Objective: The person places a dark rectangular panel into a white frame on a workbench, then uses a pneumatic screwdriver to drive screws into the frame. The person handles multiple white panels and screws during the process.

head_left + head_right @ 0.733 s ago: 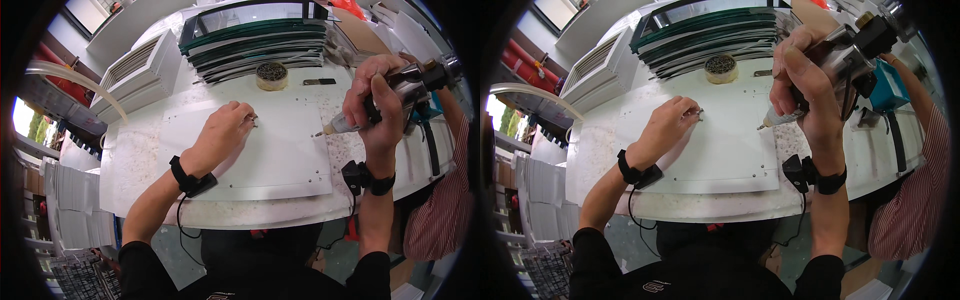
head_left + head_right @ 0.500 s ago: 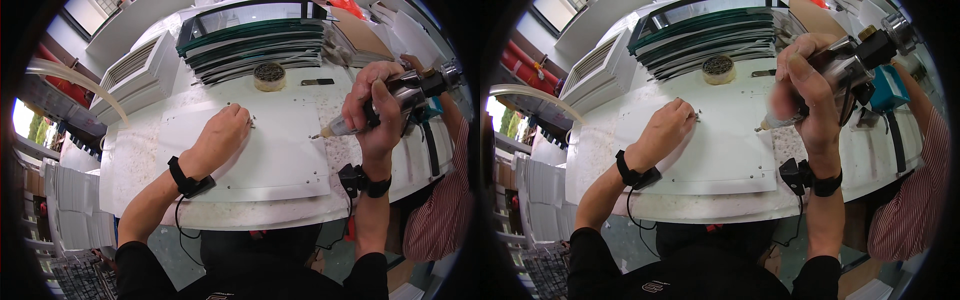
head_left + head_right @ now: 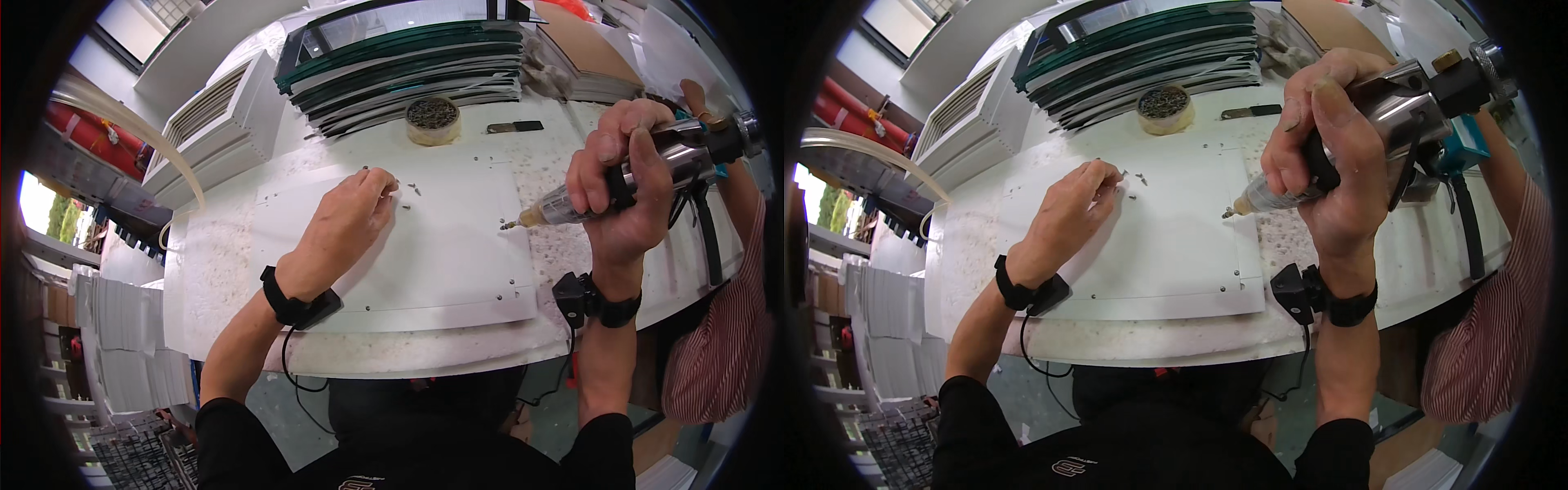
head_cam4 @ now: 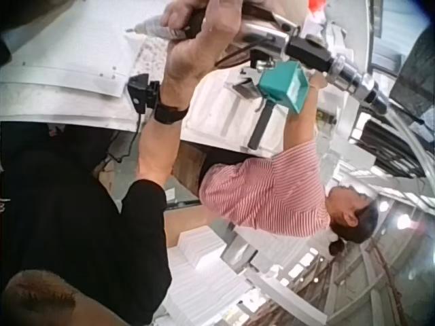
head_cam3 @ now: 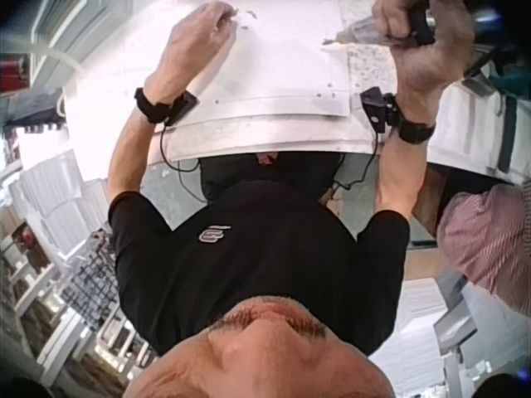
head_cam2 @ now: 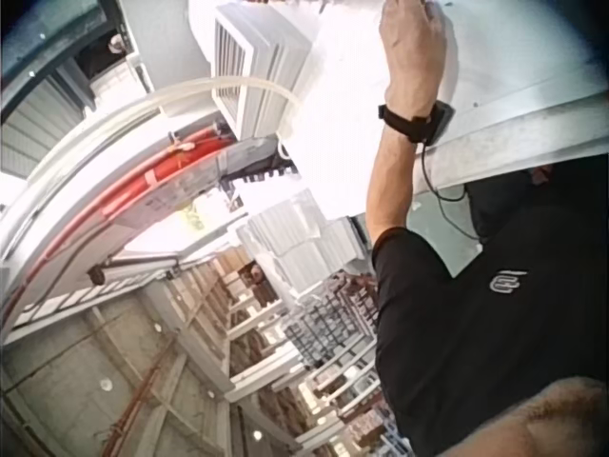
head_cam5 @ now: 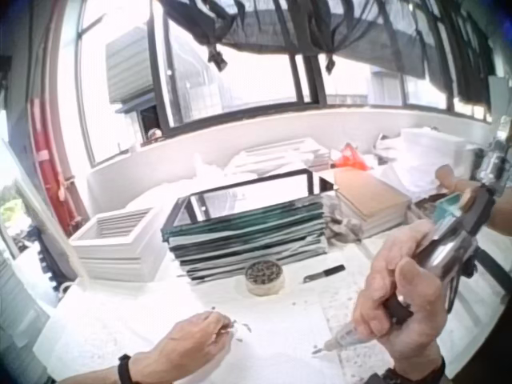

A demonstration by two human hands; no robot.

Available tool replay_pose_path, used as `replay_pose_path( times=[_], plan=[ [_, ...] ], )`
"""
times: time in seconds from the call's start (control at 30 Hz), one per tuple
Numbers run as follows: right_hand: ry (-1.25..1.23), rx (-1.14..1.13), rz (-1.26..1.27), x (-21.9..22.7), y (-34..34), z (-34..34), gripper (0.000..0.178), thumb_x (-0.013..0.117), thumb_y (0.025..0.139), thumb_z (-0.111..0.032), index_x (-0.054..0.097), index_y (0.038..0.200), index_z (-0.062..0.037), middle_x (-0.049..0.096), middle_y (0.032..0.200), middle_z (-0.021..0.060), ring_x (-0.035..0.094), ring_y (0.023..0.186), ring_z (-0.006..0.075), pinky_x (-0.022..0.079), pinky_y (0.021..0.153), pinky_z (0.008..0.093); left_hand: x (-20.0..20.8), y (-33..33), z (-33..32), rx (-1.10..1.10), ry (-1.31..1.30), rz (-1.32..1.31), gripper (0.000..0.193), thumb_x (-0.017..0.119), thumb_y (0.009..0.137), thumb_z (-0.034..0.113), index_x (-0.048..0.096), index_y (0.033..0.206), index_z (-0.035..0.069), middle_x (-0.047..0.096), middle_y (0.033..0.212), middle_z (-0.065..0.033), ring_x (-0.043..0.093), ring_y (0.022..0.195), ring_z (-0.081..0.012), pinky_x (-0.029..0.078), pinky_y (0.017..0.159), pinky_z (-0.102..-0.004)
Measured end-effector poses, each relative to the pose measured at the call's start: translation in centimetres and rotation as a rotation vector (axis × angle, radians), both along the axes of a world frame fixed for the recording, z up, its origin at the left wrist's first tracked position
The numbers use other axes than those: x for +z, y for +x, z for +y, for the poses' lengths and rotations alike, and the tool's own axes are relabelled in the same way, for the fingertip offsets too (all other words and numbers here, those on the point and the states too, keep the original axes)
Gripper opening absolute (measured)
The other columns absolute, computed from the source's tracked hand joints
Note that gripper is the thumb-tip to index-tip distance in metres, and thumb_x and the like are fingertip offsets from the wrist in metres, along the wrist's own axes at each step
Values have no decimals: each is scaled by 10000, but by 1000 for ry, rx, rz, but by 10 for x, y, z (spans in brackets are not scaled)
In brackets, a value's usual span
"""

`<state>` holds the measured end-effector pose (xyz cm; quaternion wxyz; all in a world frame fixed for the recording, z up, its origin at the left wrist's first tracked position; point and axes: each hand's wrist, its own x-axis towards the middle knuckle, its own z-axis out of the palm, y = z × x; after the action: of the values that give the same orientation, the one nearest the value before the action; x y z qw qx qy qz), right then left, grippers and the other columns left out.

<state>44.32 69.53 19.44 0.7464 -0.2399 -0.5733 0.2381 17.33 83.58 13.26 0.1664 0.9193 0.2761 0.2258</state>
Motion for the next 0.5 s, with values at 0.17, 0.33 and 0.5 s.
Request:
replay_pose_path(
  times=[0.17, 0.33, 0.5],
  plan=[
    [-2, 39, 28, -3, 0, -1, 149, 490, 1076, -211, 473, 1094, -64, 532, 904, 64, 414, 457, 73, 422, 415, 247, 8, 5, -10, -67, 63, 70, 113, 666, 942, 49, 644, 1047, 11, 668, 973, -140, 672, 899, -323, 552, 809, -393],
    [1, 70, 5, -1, 0, -2, 153, 485, 1080, -208, 472, 1094, -56, 534, 907, 68, 412, 460, 77, 422, 418, 251, 5, 9, -10, -108, 111, 196, 82, 677, 935, 70, 658, 985, 8, 648, 947, -136, 652, 898, -335, 540, 804, -409],
    [34, 114, 59, -2, 0, 2, 157, 471, 1087, -196, 476, 1105, -41, 541, 912, 68, 412, 468, 80, 421, 420, 253, 2, 12, -12, -99, 221, 262, 96, 672, 929, 69, 631, 983, 1, 621, 912, -147, 636, 867, -344, 532, 795, -421]
  ],
)
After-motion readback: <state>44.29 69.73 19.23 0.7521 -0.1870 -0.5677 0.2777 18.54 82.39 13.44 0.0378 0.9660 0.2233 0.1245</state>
